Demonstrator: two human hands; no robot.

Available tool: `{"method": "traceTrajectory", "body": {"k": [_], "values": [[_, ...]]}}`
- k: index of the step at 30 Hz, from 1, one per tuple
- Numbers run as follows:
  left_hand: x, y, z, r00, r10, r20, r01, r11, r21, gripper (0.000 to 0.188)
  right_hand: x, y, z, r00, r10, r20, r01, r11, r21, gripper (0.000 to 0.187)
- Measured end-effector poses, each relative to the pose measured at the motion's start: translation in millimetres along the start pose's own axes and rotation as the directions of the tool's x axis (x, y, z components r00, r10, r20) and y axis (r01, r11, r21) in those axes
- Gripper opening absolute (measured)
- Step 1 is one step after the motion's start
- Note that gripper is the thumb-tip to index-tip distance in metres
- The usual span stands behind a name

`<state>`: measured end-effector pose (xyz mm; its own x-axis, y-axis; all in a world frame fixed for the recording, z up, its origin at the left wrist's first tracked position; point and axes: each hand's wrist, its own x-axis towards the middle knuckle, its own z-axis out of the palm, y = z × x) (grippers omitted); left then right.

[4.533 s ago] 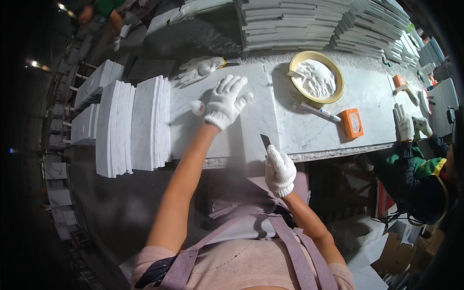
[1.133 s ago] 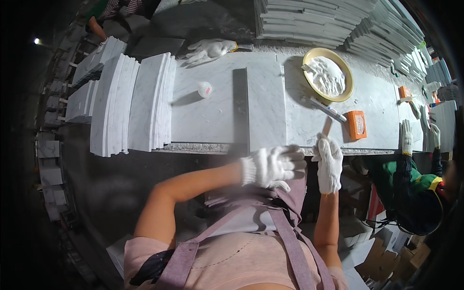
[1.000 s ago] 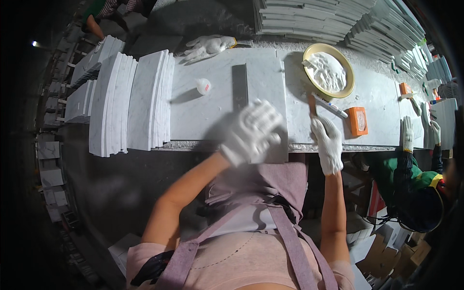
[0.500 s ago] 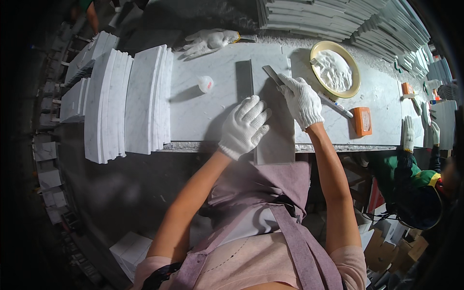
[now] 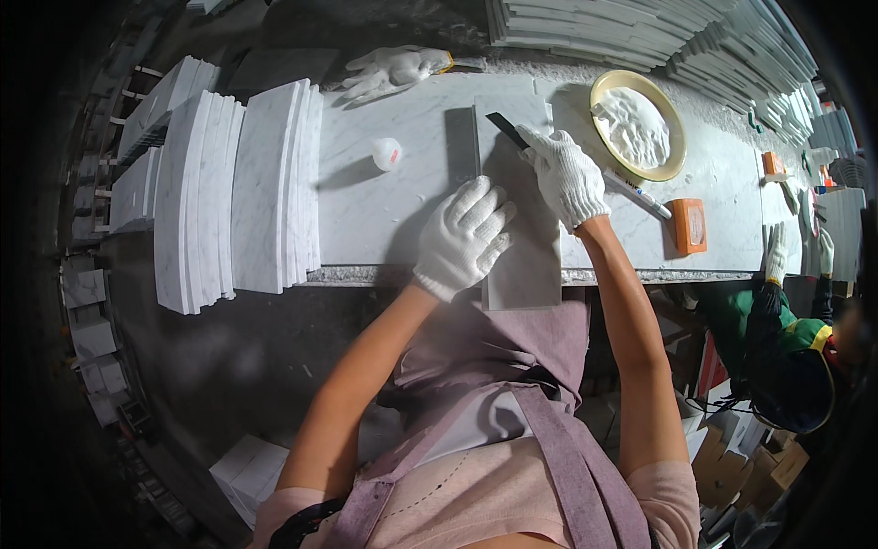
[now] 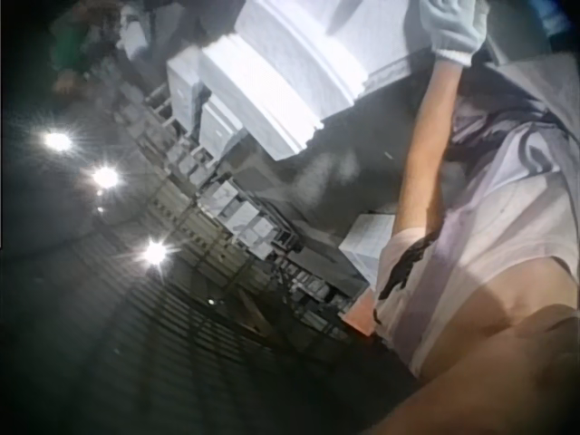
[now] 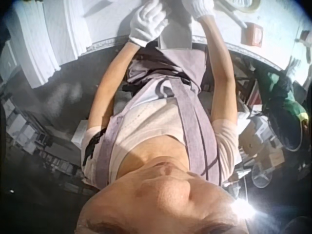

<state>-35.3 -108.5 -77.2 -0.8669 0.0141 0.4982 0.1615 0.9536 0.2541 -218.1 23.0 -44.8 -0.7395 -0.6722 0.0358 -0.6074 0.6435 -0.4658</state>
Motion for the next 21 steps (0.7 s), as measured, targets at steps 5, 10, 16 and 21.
{"method": "traceTrajectory", "body": {"k": [5,10,16,21], "values": [[-0.5,0.2,0.2,1.0,-0.005,-0.012,0.005,1.0,-0.018,0.041,1.1,-1.4,-1.9,1.0,-0.014,0.007,0.014,1.0,0.014,0.042],[-0.4,1.5,0.1,1.0,-0.014,-0.007,0.013,1.0,-0.009,0.041,7.1,-1.0,0.6,1.0,-0.022,-0.011,0.022,1.0,0.004,0.043],[-0.7,0.7,2.5,1.0,-0.009,-0.015,0.009,1.0,-0.004,0.04,4.9,-1.0,-0.5,1.0,-0.019,0.023,0.019,1.0,0.002,0.045],[-0.6,1.1,4.4,1.0,-0.011,-0.024,0.011,1.0,-0.001,0.039,1.8,-3.8,-3.0,0.997,-0.062,0.042,0.063,0.998,-0.026,0.05]]}}
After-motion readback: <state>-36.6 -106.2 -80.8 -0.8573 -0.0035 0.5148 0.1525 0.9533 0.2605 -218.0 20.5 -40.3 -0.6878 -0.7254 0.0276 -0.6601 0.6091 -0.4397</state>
